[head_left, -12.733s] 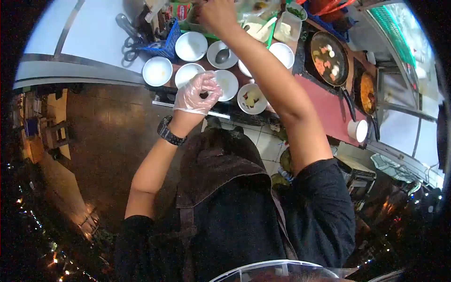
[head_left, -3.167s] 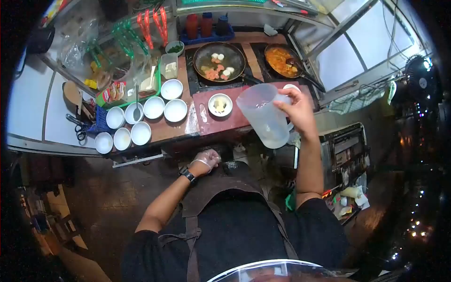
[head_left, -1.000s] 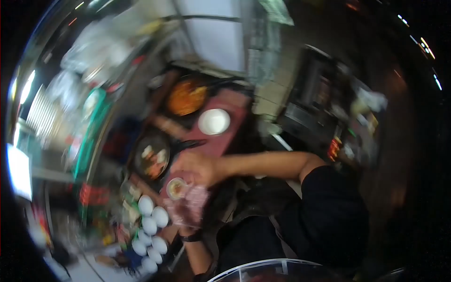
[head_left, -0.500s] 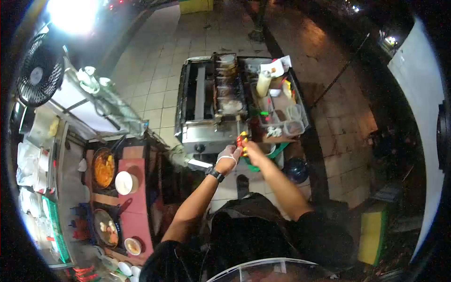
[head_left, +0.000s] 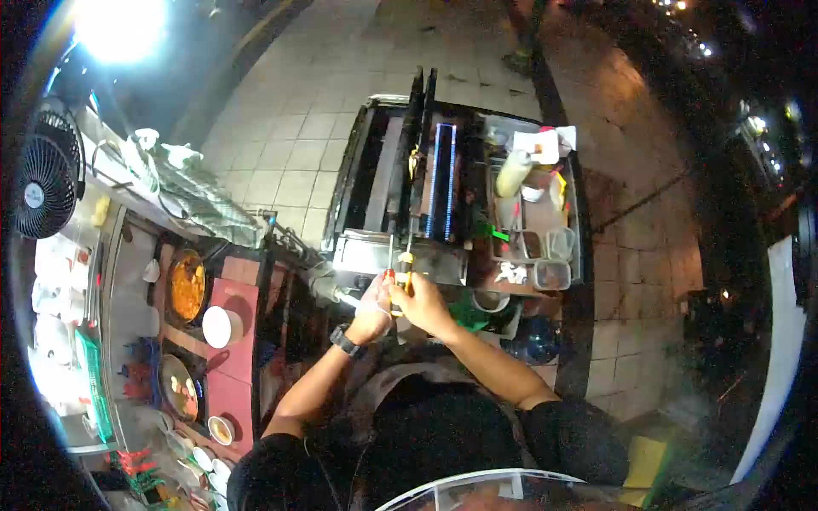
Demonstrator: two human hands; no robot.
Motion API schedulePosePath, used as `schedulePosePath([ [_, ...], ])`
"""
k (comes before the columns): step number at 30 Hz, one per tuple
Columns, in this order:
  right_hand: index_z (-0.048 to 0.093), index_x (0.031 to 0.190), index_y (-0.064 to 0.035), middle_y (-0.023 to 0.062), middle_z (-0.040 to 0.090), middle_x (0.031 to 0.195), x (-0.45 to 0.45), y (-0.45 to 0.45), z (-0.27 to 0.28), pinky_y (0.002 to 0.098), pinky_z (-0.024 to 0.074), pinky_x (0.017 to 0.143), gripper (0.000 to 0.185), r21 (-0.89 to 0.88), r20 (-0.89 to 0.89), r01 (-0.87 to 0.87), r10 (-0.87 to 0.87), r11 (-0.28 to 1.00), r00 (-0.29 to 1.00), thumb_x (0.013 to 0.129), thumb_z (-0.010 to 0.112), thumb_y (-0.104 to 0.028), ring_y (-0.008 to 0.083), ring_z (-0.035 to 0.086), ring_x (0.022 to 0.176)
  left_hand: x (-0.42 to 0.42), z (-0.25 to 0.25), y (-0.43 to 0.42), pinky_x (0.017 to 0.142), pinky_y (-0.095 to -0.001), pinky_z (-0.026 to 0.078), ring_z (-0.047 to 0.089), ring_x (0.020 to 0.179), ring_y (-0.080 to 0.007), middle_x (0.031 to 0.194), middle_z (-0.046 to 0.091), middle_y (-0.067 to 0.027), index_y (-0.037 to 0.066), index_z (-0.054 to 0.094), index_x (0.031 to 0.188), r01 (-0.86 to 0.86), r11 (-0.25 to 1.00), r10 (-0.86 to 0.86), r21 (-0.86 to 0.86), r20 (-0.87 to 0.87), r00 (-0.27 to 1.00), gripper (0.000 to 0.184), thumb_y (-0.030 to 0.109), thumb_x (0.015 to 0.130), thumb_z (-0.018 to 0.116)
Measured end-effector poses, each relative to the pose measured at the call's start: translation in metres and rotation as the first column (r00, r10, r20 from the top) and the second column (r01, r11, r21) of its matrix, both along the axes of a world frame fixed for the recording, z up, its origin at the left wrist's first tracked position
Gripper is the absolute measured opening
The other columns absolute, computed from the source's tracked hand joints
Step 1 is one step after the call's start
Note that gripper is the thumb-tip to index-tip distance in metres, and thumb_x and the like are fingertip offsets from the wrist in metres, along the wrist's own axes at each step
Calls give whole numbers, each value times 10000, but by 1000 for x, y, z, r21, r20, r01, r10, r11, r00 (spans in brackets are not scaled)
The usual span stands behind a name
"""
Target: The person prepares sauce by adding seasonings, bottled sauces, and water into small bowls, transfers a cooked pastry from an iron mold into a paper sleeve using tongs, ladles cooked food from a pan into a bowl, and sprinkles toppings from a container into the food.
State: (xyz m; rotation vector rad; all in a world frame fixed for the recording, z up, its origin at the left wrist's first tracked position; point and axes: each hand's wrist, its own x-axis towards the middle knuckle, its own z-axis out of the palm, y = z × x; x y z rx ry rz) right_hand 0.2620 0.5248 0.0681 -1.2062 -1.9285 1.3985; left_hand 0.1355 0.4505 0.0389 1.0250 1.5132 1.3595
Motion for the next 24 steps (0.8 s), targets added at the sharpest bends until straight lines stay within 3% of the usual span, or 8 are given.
schedulePosePath([
  [1,626,965,11,148,666,775,-19,-3,-7,402,509,666,356,28,-40,-2,3,1000,999,916,710,-332,239,647,698,-22,10,-5,1081,-350,433,573,1253,-285,1369,592,-230,-33,515,1406,29,980,-62,-197,-165,984,461,273,1116,327],
  [2,626,965,11,148,666,775,-30,-6,-12,402,509,666,356,26,-38,-14,15,1000,999,916,710,-332,239,647,698,-39,7,-7,980,-354,474,615,1082,-256,1199,653,-177,-14,568,1320,19,974,-38,-225,-81,996,432,285,1116,333],
  [5,627,973,-2,107,691,836,-60,-9,-29,373,525,702,277,-99,-97,-67,57,993,994,917,679,-268,176,650,759,-86,-28,-17,846,-358,482,592,894,-225,981,641,-110,8,602,1165,38,968,-113,-250,-292,950,414,299,1113,312],
  [8,624,967,4,80,690,834,-69,-8,-26,356,530,708,223,-198,0,-65,67,978,998,914,667,-208,157,651,775,-102,-41,-20,690,-352,437,524,723,-206,784,543,-76,25,574,971,56,957,-79,-284,-70,994,423,310,1094,287],
  [11,606,925,-5,41,660,806,-61,-9,-22,320,514,674,138,-288,-63,-37,19,957,998,922,627,-142,127,630,749,-110,-78,-22,669,-331,436,495,669,-168,722,506,-31,47,570,955,67,973,-90,-219,-96,991,434,344,1098,287],
  [14,593,918,-19,28,642,804,-51,-2,-11,312,505,652,95,-265,-21,-58,55,962,998,930,605,-112,111,617,728,-107,-85,-20,661,-306,441,490,676,-135,736,511,-5,66,564,994,84,959,-5,-272,282,959,413,365,1109,303],
  [18,580,930,-17,19,617,802,-48,3,-7,309,496,628,58,-324,-41,-26,14,946,999,934,596,-72,111,601,680,-109,-80,-20,651,-299,437,496,670,-130,736,513,3,62,574,1000,106,956,8,-274,384,923,412,369,1110,322],
  [24,560,925,-19,15,606,789,-41,7,-21,300,491,631,60,-291,-151,-102,60,951,987,934,608,-54,98,604,708,-108,-112,-23,565,-312,438,527,612,-132,739,557,-30,68,599,1069,54,962,-61,-268,-17,998,440,422,1103,339],
])
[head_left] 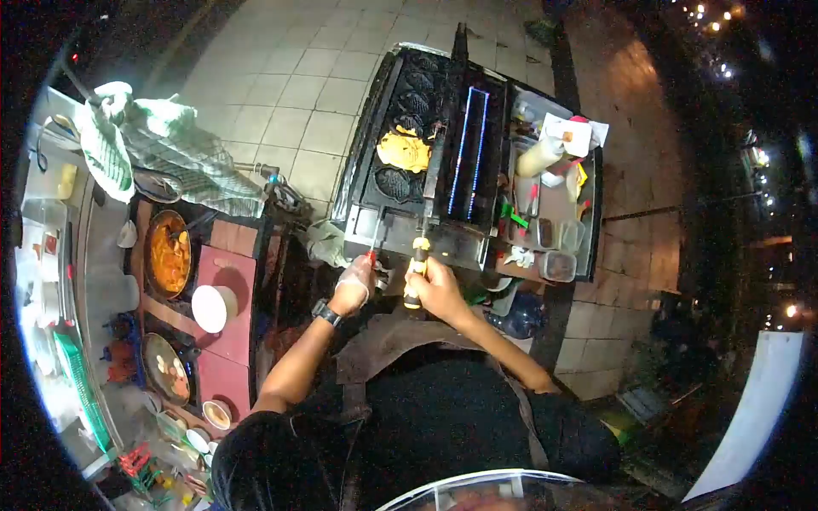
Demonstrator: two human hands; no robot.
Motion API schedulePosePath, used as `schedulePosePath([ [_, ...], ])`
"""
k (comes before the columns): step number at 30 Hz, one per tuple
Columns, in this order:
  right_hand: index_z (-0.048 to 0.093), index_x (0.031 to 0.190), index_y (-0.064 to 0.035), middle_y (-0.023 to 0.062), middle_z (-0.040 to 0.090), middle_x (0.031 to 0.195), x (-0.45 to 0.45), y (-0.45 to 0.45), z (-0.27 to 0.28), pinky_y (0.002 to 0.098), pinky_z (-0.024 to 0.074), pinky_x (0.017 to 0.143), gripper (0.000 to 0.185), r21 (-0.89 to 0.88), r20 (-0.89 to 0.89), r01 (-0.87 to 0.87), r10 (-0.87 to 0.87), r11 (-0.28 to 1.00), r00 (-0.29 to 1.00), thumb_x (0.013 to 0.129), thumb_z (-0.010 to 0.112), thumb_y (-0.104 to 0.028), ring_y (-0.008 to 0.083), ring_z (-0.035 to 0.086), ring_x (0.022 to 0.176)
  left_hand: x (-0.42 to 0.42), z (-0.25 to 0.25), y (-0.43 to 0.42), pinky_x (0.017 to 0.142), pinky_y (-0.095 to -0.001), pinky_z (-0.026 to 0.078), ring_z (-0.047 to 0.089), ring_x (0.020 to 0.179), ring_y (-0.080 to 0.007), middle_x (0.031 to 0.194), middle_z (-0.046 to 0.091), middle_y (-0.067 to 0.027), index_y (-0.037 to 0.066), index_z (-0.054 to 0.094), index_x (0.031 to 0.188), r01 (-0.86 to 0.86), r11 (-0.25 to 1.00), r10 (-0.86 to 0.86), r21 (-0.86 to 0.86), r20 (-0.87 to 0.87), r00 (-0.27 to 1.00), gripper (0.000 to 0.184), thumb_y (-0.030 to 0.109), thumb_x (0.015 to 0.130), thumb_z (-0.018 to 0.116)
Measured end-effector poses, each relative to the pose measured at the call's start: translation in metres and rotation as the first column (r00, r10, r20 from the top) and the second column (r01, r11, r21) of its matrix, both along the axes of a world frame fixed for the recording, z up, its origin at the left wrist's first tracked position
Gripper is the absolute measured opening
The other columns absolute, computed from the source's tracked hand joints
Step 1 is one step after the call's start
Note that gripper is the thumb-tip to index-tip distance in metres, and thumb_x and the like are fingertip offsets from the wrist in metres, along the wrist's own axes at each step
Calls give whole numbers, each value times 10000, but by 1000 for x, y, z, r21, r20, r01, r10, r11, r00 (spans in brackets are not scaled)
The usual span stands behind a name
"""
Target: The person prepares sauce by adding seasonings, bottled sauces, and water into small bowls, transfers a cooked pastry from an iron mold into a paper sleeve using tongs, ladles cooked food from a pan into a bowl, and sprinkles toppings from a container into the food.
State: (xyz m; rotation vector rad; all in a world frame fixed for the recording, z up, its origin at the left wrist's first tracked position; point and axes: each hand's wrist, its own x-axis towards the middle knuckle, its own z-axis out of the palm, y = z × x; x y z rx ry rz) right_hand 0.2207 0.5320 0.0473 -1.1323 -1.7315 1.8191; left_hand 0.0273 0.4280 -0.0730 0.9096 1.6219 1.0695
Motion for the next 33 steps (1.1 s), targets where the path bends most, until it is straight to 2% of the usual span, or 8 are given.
schedulePosePath([
  [6,583,901,7,51,642,788,43,12,15,328,502,652,117,7,55,32,-32,999,998,915,633,-98,141,624,711,25,19,9,677,-507,496,595,739,-464,804,612,-247,-9,569,1101,-38,996,-8,-83,-489,872,334,291,1087,422],
  [12,566,862,9,89,632,748,117,27,-54,372,490,616,211,-177,109,208,-191,962,975,857,659,-181,182,621,671,80,80,37,696,-504,525,640,863,-386,963,640,-187,39,639,1086,6,1000,-3,-2,-957,290,370,355,902,690],
  [16,570,863,-10,62,637,773,133,29,-99,351,494,616,187,-234,111,240,-219,942,969,863,658,-175,165,616,668,125,-30,31,700,-462,528,656,766,-342,862,692,-146,27,677,966,294,952,-281,-86,-626,727,419,393,1061,498],
  [17,575,869,-9,56,641,766,133,32,-88,343,499,618,171,-219,112,206,-185,954,976,872,660,-157,154,624,676,134,-62,37,729,-446,529,637,777,-306,895,685,-124,10,650,1034,170,970,-176,-175,-20,984,412,375,1080,464],
  [18,580,876,-8,50,645,760,135,35,-83,334,505,619,155,-204,115,173,-152,964,982,881,662,-139,142,632,685,142,-77,45,758,-429,529,619,788,-269,928,678,-101,-7,623,1102,115,940,94,-322,567,818,412,357,1100,429],
  [28,620,937,27,246,692,813,155,60,-110,513,521,676,499,161,381,-181,108,970,918,843,750,-445,417,699,796,180,-62,61,621,-337,490,565,690,-160,799,584,-4,106,582,971,-63,847,502,-528,756,421,237,312,1075,529],
  [30,616,943,32,243,694,801,157,70,-100,509,524,673,526,184,475,-318,200,930,857,872,715,-480,414,696,794,187,-55,62,618,-445,497,636,660,-357,774,671,-172,45,587,919,-199,941,251,-274,169,953,206,232,954,666],
  [33,721,947,-12,214,720,814,172,136,-146,448,544,636,501,28,476,-841,732,541,487,940,646,-507,360,706,733,189,10,73,633,-499,493,635,726,-431,807,658,-229,34,600,883,-15,994,-50,-107,-578,814,236,248,911,694],
])
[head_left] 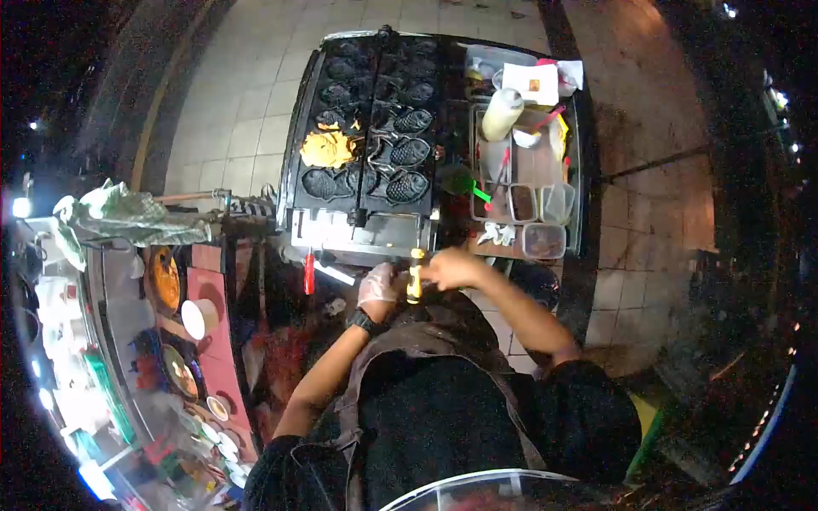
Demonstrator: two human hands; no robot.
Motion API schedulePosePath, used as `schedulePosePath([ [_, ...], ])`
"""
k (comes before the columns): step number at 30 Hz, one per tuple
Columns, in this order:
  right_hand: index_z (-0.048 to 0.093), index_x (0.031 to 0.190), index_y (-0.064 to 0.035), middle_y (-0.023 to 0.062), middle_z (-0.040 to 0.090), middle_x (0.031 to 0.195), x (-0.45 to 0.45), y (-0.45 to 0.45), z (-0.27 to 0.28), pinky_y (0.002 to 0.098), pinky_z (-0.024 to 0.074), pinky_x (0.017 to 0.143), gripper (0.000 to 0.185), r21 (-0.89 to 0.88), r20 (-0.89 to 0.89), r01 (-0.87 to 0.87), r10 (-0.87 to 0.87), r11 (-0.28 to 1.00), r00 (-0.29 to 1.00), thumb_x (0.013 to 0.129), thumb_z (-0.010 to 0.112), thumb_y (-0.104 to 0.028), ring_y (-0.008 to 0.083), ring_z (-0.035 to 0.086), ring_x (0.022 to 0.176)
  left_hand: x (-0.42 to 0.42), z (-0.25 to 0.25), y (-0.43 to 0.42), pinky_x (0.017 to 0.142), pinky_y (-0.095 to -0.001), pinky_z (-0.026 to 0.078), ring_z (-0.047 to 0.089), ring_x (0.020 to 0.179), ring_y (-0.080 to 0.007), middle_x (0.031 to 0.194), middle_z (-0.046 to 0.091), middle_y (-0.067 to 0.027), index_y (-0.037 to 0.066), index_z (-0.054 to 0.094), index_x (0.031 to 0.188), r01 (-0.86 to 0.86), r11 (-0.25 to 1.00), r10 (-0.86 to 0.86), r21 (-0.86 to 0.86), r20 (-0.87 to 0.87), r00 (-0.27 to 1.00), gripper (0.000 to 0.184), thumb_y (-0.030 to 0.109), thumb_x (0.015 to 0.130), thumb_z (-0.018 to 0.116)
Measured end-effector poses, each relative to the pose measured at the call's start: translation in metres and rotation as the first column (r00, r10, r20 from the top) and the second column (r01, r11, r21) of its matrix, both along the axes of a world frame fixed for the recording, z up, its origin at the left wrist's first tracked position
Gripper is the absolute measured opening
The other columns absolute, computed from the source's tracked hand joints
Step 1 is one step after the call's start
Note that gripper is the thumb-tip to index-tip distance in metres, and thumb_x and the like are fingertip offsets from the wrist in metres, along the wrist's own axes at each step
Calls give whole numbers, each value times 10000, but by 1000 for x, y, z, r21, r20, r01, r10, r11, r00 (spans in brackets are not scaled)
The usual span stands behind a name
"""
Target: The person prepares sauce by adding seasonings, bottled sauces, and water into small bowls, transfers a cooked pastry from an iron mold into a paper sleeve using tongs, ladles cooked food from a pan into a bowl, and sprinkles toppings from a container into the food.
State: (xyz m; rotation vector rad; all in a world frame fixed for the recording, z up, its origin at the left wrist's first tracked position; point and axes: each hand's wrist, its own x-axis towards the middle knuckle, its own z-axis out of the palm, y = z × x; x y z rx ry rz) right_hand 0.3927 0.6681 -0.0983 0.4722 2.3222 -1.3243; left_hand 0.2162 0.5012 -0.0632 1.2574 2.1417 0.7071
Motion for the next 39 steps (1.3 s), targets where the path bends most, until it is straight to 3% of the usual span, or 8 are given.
schedulePosePath([
  [1,762,925,-67,180,729,791,-6,32,81,428,545,615,436,-192,379,409,-317,892,869,942,642,-487,330,703,670,-3,1,-1,633,-510,496,642,730,-434,786,655,-223,38,604,862,107,993,-103,44,-82,991,251,266,913,695],
  [5,682,790,-37,170,700,809,-18,134,34,480,529,690,246,288,-521,812,-628,509,578,892,713,-258,382,684,774,-5,21,-12,658,-496,526,670,770,-403,821,681,-196,48,656,900,135,988,-142,-73,-115,983,236,274,894,722],
  [19,605,728,-82,125,641,735,-19,140,66,453,512,650,82,595,-748,771,-194,225,634,762,665,-127,315,642,683,13,137,25,722,-340,543,677,750,-165,832,728,-77,22,692,1041,63,997,-76,43,490,869,303,297,1049,566],
  [25,490,596,-160,12,481,636,9,-1,191,365,437,556,286,515,-855,541,356,665,377,740,721,-248,204,554,588,23,148,61,951,-372,498,636,1062,-218,1108,666,-98,58,524,1326,-133,978,138,-162,976,-169,411,378,1068,522],
  [29,638,855,-47,82,643,805,9,60,148,347,499,659,301,71,-940,485,-105,872,325,892,731,-331,250,625,719,16,137,54,523,-233,356,482,614,-70,765,541,44,108,622,1066,-115,969,227,-221,973,40,189,269,1064,525],
  [31,657,1002,-10,161,711,891,-1,110,116,432,536,703,426,-99,-568,901,-767,422,297,906,720,-421,366,680,800,16,162,36,539,-237,348,443,617,-68,749,496,52,96,629,1076,0,967,255,-256,961,108,244,310,1077,511],
  [33,677,1113,36,242,729,1025,17,186,-19,481,555,887,500,640,-332,691,-691,335,642,891,700,-411,398,710,993,22,149,8,555,-250,329,383,630,-68,748,424,56,128,551,1176,179,971,116,-158,968,224,289,386,1107,439],
  [39,774,1033,-9,244,709,1161,6,220,-88,482,534,951,358,716,186,263,-540,647,821,831,596,-246,411,671,1121,-68,165,-6,720,-303,526,570,807,-151,1001,600,-28,22,529,1264,-7,977,200,-215,896,396,367,343,1095,477],
])
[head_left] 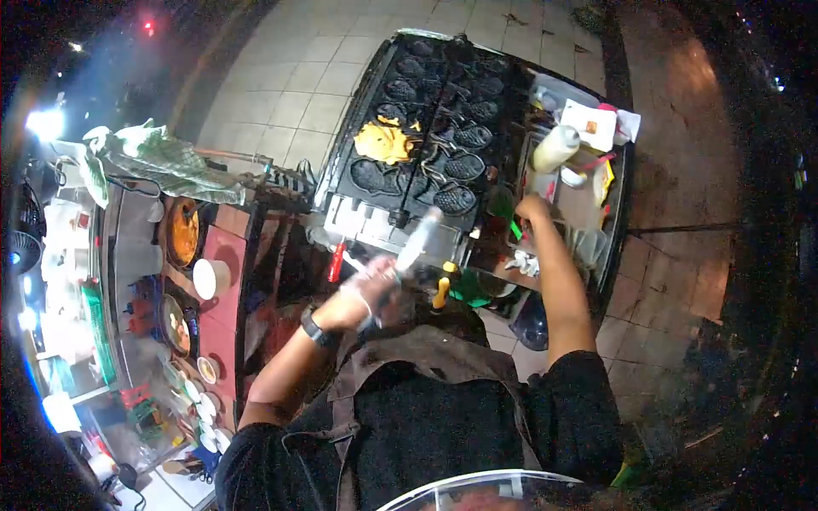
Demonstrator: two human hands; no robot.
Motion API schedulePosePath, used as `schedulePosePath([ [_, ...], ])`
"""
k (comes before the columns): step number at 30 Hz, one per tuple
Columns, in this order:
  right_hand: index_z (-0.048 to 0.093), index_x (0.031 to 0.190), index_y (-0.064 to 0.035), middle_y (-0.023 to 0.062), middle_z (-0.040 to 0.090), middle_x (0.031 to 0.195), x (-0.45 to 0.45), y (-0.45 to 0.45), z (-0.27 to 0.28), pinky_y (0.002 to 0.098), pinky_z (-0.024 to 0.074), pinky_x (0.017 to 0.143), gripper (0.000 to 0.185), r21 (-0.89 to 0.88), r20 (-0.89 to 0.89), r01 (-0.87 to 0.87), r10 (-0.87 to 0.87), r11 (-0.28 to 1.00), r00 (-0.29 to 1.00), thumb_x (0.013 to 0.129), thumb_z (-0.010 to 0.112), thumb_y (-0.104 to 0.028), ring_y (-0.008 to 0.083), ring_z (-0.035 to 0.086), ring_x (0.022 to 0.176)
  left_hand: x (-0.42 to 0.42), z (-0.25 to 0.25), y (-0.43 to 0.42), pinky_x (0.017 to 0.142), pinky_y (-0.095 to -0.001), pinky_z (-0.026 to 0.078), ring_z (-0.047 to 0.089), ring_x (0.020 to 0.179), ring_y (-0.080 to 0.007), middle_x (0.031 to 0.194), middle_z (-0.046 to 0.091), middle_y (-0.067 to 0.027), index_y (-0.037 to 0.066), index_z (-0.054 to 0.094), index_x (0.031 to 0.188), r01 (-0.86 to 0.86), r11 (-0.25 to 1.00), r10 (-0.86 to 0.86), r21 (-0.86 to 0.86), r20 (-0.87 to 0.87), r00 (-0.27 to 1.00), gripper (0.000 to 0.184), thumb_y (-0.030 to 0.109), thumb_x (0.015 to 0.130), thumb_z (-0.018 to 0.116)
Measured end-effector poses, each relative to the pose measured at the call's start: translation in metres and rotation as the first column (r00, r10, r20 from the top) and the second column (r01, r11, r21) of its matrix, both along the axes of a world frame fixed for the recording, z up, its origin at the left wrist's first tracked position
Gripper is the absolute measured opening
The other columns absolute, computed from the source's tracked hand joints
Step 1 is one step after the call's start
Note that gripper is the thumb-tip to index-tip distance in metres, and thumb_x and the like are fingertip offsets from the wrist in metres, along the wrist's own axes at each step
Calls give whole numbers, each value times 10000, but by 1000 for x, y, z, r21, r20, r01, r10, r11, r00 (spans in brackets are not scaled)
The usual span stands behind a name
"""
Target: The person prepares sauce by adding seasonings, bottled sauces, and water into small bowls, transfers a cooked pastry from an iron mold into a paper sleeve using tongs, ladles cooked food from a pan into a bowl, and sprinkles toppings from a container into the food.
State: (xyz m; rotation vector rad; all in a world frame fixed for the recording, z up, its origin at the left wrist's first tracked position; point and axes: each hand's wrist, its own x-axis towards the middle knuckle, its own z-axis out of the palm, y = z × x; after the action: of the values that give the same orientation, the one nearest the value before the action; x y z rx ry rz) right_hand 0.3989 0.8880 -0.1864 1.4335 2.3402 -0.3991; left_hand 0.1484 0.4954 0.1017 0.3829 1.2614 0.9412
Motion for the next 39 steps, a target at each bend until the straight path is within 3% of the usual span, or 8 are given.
schedulePosePath([
  [2,768,1056,-12,240,715,1152,42,30,-91,480,532,955,358,-78,141,-108,118,991,983,838,585,-229,411,667,1129,-62,-54,-16,783,-304,542,610,897,-159,1074,655,-79,0,564,1281,513,777,161,364,-903,398,373,306,1081,491],
  [4,763,1079,-15,236,720,1144,31,55,-113,479,530,959,359,-166,274,-204,244,965,930,845,574,-211,412,663,1137,-116,-63,-5,778,-299,534,626,892,-152,1090,674,-147,1,597,1264,618,774,327,139,-923,-201,347,269,1069,497],
  [6,747,1102,-10,247,722,1102,33,42,-60,491,528,947,364,-157,196,-101,132,982,972,863,549,-199,425,674,1086,-129,-24,22,670,-362,518,611,670,-218,785,629,-117,38,629,1153,-60,992,122,107,-801,587,231,203,1038,516],
  [9,713,1114,2,275,709,1069,88,23,-39,503,540,879,363,-182,276,-375,413,909,868,867,525,-188,450,682,1005,-184,-73,32,733,-399,522,659,783,-324,862,673,-192,8,636,1136,46,994,63,96,-880,470,254,204,1031,512],
  [13,584,1175,-14,209,702,951,11,-85,175,504,516,749,423,-27,-396,307,-292,951,870,1055,467,-403,392,675,785,-226,-129,45,824,-459,516,642,956,-471,987,687,-264,9,642,1130,156,986,-40,66,-803,595,263,206,1025,502],
  [17,533,1319,-173,29,608,854,-64,-172,288,264,398,491,388,-773,-425,289,-800,564,425,1074,463,-466,88,496,597,-229,-102,58,729,-395,500,631,763,-286,831,654,-161,19,634,1066,204,973,-38,110,-792,609,236,207,1029,495],
  [28,556,1218,-98,35,638,895,-226,-233,213,253,426,481,473,-964,16,-264,-996,-38,83,1018,574,-526,100,529,608,-247,-94,58,534,-241,340,395,580,-50,681,444,69,90,606,1038,31,984,24,175,-305,952,187,216,1062,470],
  [39,600,1220,-122,47,673,987,-262,-219,207,247,416,502,397,-976,-7,-217,-995,28,-97,1027,590,-469,99,525,664,-248,-74,49,499,-228,326,401,560,-47,683,452,75,121,617,1051,141,977,-66,157,-404,912,215,278,1075,471],
])
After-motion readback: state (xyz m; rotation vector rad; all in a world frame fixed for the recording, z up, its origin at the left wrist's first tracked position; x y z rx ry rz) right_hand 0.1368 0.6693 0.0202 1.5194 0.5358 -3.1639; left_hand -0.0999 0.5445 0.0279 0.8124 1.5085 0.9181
